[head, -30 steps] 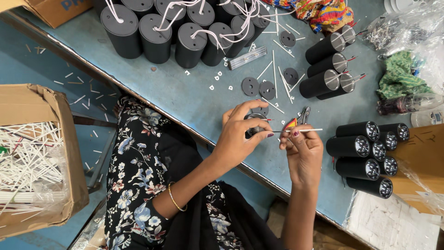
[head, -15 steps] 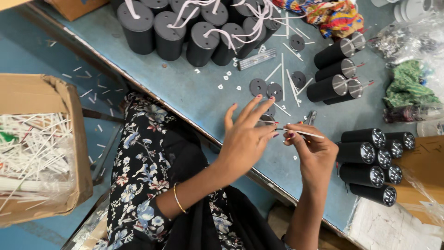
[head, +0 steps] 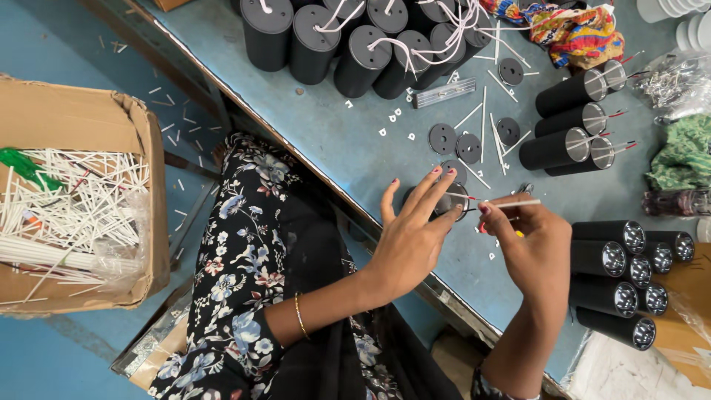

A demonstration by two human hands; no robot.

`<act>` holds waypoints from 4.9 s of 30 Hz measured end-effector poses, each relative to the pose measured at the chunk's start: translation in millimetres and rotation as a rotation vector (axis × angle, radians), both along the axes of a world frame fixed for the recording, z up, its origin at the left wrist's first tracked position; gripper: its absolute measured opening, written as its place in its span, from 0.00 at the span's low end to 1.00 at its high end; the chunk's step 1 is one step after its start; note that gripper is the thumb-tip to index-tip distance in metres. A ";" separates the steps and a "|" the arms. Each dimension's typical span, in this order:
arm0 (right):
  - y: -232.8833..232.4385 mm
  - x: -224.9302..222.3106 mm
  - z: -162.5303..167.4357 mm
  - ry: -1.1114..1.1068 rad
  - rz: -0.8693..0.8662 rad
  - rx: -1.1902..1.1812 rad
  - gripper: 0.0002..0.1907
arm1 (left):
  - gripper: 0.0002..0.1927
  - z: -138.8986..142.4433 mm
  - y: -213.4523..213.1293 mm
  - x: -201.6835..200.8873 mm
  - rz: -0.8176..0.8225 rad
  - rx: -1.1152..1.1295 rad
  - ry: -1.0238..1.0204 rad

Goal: The person sits at a factory workbench assembling cylindrical LED lamp fixtures. They thread white wires through black cylindrical housings, fit metal end pieces and caps onto the cylinders, and use pliers and a screwdriver to secure wire connections, placing finished units in a growing pile.

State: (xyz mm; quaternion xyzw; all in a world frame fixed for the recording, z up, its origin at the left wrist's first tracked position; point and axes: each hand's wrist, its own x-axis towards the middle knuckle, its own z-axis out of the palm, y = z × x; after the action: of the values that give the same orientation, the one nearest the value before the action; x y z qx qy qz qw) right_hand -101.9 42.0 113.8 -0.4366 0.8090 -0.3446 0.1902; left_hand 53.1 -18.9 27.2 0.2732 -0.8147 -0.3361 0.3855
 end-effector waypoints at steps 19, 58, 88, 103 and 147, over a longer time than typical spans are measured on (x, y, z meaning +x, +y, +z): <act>1.7 1.6 -1.3 -0.308 0.220 -0.146 0.10 | 0.15 -0.1 -10.5 8.5 -0.026 0.020 -0.008; 0.2 25.1 -43.2 -0.235 0.173 -0.199 0.05 | 0.15 -4.4 -7.8 15.6 -0.060 0.018 -0.080; 0.5 -15.2 -51.9 -0.266 -0.014 -0.141 0.05 | 0.48 -43.0 -72.2 3.6 -0.428 0.345 0.151; -6.1 5.7 -84.5 -0.225 0.059 -0.154 0.40 | 0.43 -31.1 -82.3 3.5 -0.581 0.428 0.253; 143.9 -234.2 -39.3 0.854 -0.475 0.252 0.43 | 0.19 2.2 -50.7 -55.0 -0.536 0.528 0.181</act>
State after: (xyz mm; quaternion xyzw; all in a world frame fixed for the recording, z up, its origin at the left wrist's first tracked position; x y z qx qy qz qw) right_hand -336.0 185.9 74.5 -0.3159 0.9270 -0.0688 -0.1901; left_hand -1.9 -69.6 29.5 0.1094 -0.7052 -0.6461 0.2707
